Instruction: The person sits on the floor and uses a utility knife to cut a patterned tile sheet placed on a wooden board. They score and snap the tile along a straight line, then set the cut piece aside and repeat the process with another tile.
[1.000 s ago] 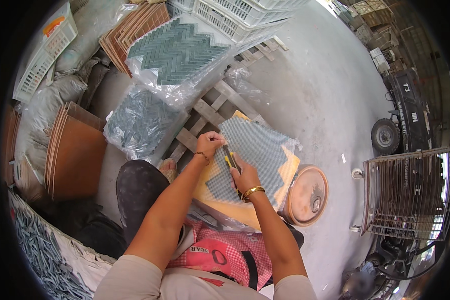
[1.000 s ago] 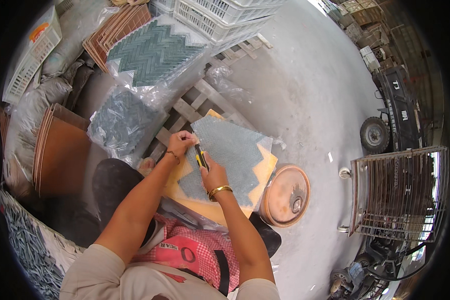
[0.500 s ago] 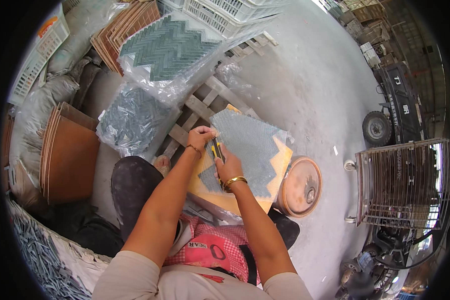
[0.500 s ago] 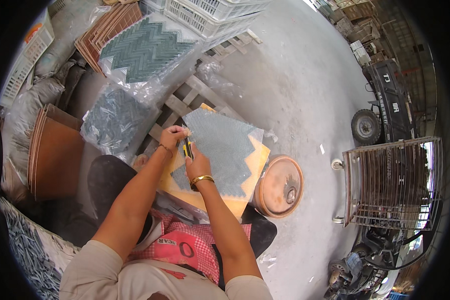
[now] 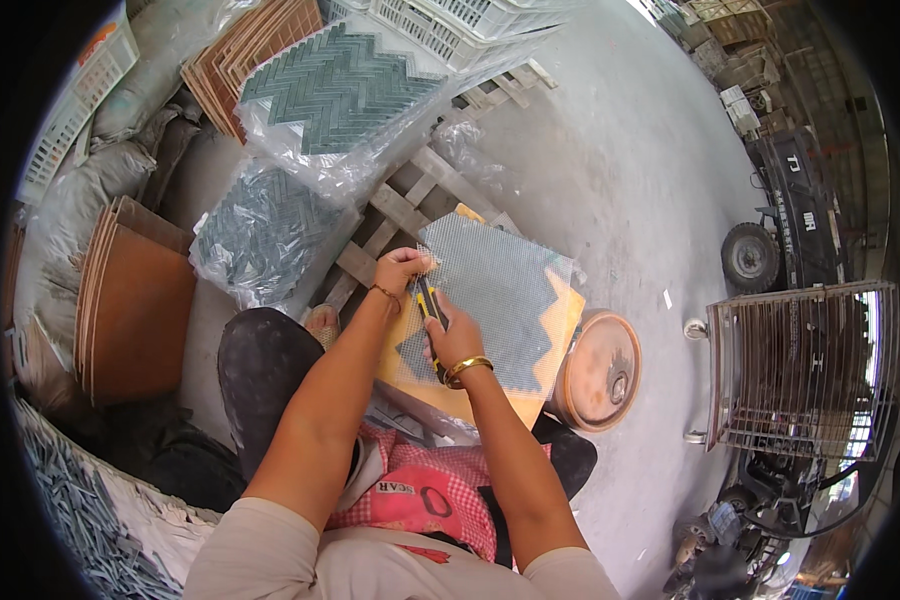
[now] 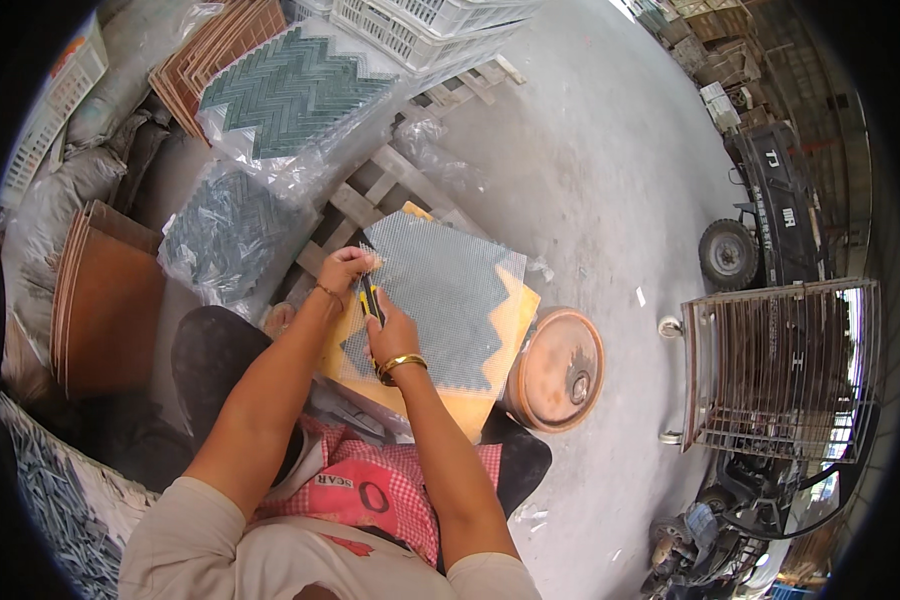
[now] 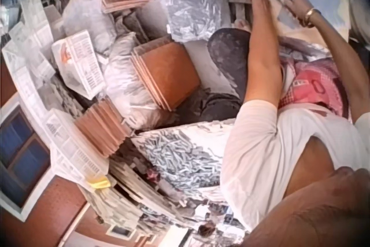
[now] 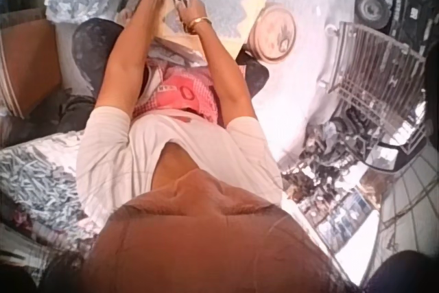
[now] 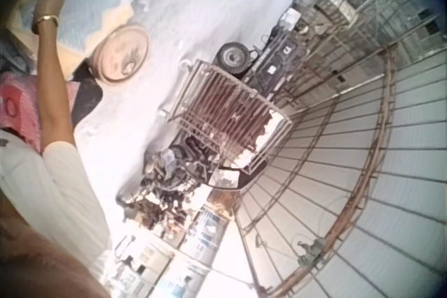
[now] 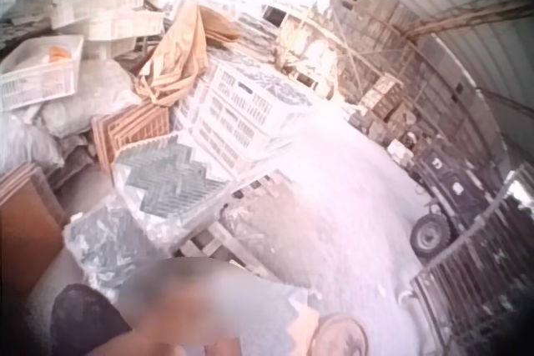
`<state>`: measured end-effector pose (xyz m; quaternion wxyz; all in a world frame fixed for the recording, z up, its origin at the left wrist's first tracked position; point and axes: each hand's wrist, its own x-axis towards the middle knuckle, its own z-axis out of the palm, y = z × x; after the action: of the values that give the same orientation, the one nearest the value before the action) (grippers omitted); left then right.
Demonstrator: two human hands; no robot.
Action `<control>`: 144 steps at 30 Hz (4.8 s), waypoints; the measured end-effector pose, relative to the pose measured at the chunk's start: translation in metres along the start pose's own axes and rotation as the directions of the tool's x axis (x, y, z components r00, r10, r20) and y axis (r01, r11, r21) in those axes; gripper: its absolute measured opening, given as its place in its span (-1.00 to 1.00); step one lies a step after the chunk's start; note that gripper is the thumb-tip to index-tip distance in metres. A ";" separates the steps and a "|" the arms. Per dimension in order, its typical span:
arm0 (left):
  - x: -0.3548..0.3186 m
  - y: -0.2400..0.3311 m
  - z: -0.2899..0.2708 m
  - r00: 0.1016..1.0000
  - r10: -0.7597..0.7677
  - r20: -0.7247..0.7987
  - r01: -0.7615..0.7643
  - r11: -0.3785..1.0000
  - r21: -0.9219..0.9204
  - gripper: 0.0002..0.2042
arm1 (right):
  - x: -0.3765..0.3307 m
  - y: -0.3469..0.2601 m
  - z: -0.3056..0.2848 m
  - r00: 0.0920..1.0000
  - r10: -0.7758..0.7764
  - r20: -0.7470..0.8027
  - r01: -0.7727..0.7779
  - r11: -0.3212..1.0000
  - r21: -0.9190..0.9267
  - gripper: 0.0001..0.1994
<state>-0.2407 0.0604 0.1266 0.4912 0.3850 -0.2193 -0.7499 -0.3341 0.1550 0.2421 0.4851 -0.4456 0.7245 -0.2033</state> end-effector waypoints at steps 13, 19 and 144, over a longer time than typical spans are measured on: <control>-0.052 0.047 -0.019 0.893 0.378 -0.245 0.028 0.497 0.867 -0.83 | -0.046 0.063 -0.059 0.999 -0.046 -0.024 0.051 0.957 0.285 -0.45; -0.104 0.024 0.018 0.933 0.331 -0.141 0.065 0.229 0.971 -0.84 | -0.007 0.051 -0.054 0.714 -0.677 0.177 0.632 0.516 -0.578 -0.43; -0.172 -0.035 -0.025 0.884 0.333 -0.329 0.095 0.561 0.823 -0.88 | -0.074 0.055 0.000 0.790 -0.485 0.376 0.539 0.256 -0.802 -0.44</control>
<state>-0.2028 0.2324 0.1485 0.3433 0.7137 -0.4482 -0.4147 -0.3491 0.2465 0.2407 0.1069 -0.8433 0.5223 0.0684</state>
